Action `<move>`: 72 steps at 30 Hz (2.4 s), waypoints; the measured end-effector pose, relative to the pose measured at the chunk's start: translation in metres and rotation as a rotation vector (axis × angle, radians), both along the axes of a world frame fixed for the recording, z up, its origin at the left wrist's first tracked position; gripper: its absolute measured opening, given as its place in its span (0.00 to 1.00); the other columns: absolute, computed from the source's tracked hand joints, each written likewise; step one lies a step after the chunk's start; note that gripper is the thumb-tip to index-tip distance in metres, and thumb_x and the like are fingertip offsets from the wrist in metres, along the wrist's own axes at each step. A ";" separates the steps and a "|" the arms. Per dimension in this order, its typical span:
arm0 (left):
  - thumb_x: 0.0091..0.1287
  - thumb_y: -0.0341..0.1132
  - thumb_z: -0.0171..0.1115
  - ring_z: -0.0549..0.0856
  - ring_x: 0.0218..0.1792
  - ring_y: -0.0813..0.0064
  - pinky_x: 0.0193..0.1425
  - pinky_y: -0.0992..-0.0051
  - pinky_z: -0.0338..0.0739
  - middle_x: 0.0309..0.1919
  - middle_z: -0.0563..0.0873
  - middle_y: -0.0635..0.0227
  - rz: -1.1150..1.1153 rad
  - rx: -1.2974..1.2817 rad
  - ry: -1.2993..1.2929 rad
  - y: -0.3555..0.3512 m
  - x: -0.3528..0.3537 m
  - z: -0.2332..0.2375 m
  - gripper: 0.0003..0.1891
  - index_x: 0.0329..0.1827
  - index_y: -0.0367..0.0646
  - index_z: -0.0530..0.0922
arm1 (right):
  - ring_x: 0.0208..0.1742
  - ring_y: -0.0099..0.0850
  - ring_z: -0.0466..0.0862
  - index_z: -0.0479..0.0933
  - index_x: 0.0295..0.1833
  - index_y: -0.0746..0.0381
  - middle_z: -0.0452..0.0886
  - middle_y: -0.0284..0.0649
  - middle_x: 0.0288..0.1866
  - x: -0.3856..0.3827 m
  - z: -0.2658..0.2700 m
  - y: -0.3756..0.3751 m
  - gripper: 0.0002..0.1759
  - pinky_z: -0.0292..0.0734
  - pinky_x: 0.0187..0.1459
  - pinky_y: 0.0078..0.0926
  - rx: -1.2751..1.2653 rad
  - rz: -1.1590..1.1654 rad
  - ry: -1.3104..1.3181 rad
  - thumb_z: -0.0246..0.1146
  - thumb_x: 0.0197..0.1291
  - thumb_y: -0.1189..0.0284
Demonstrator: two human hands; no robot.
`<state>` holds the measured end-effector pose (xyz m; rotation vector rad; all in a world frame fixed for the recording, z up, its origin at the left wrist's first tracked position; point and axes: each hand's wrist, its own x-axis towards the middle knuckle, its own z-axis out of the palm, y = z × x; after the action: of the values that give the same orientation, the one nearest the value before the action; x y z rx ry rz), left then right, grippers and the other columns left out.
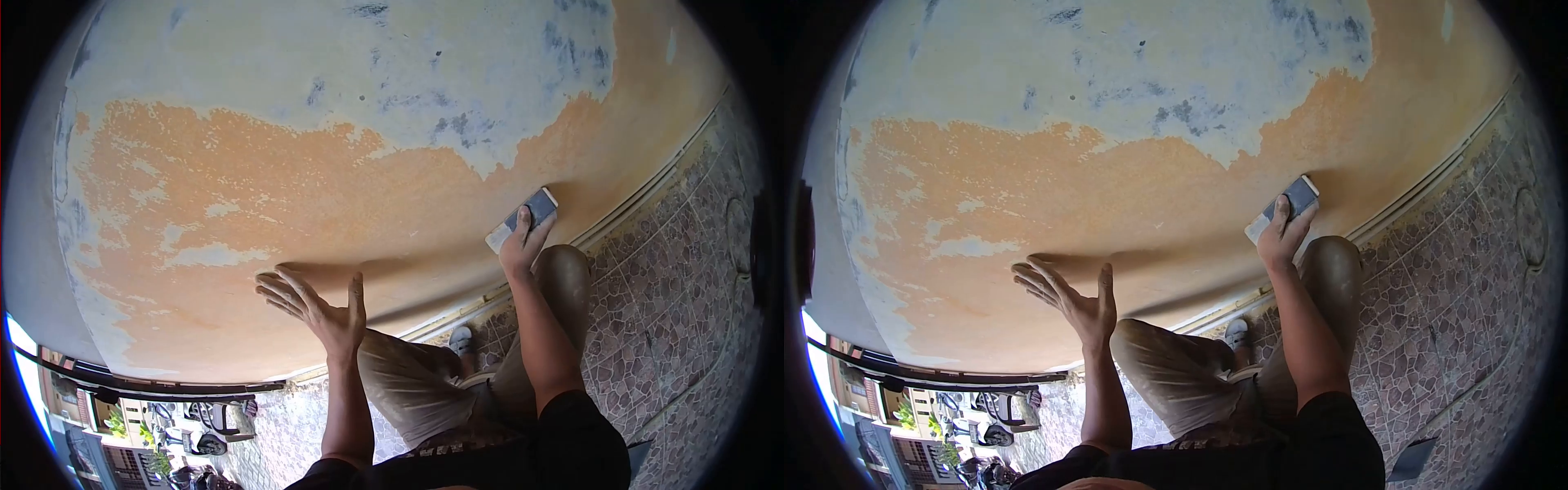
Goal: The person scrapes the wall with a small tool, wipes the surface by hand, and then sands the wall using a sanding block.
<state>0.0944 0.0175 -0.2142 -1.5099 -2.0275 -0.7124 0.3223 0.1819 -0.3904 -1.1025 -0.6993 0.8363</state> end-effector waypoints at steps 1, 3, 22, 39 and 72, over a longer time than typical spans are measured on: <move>0.66 0.62 0.71 0.27 0.85 0.35 0.83 0.34 0.23 0.85 0.32 0.33 -0.028 0.044 -0.031 0.007 0.006 -0.005 0.64 0.89 0.38 0.37 | 0.67 0.42 0.75 0.52 0.79 0.75 0.72 0.59 0.69 0.000 -0.002 0.002 0.34 0.70 0.70 0.37 0.030 -0.014 -0.002 0.56 0.82 0.65; 0.68 0.65 0.68 0.23 0.85 0.38 0.82 0.34 0.20 0.85 0.27 0.36 -0.051 0.065 -0.041 0.019 0.019 -0.019 0.64 0.89 0.42 0.33 | 0.67 0.42 0.75 0.52 0.79 0.75 0.72 0.59 0.69 -0.001 -0.005 0.002 0.34 0.69 0.70 0.37 0.050 -0.014 -0.006 0.56 0.82 0.65; 0.69 0.56 0.69 0.44 0.86 0.35 0.84 0.32 0.30 0.86 0.60 0.56 -0.196 -0.268 0.041 0.011 0.050 -0.115 0.44 0.84 0.47 0.66 | 0.65 0.42 0.77 0.54 0.76 0.75 0.73 0.59 0.66 0.001 -0.001 0.002 0.34 0.71 0.68 0.38 0.085 -0.025 -0.044 0.58 0.82 0.62; 0.66 0.53 0.74 0.37 0.86 0.31 0.84 0.33 0.33 0.85 0.40 0.32 -0.109 0.029 0.046 -0.026 -0.038 -0.112 0.52 0.89 0.48 0.54 | 0.36 0.47 0.87 0.69 0.57 0.70 0.84 0.52 0.37 -0.019 0.006 -0.031 0.21 0.79 0.41 0.41 0.385 0.030 -0.316 0.66 0.74 0.65; 0.71 0.59 0.66 0.33 0.84 0.28 0.82 0.31 0.34 0.84 0.33 0.28 0.077 0.108 -0.260 -0.059 -0.076 -0.182 0.55 0.89 0.41 0.45 | 0.55 0.41 0.72 0.76 0.73 0.64 0.71 0.44 0.57 -0.087 0.119 -0.026 0.33 0.68 0.59 0.43 0.808 -0.167 -0.546 0.74 0.67 0.63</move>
<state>0.0182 -0.0418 -0.3962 -1.3276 -2.1825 -1.0136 0.2350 0.1555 -0.2710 -0.6194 -1.2396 0.0486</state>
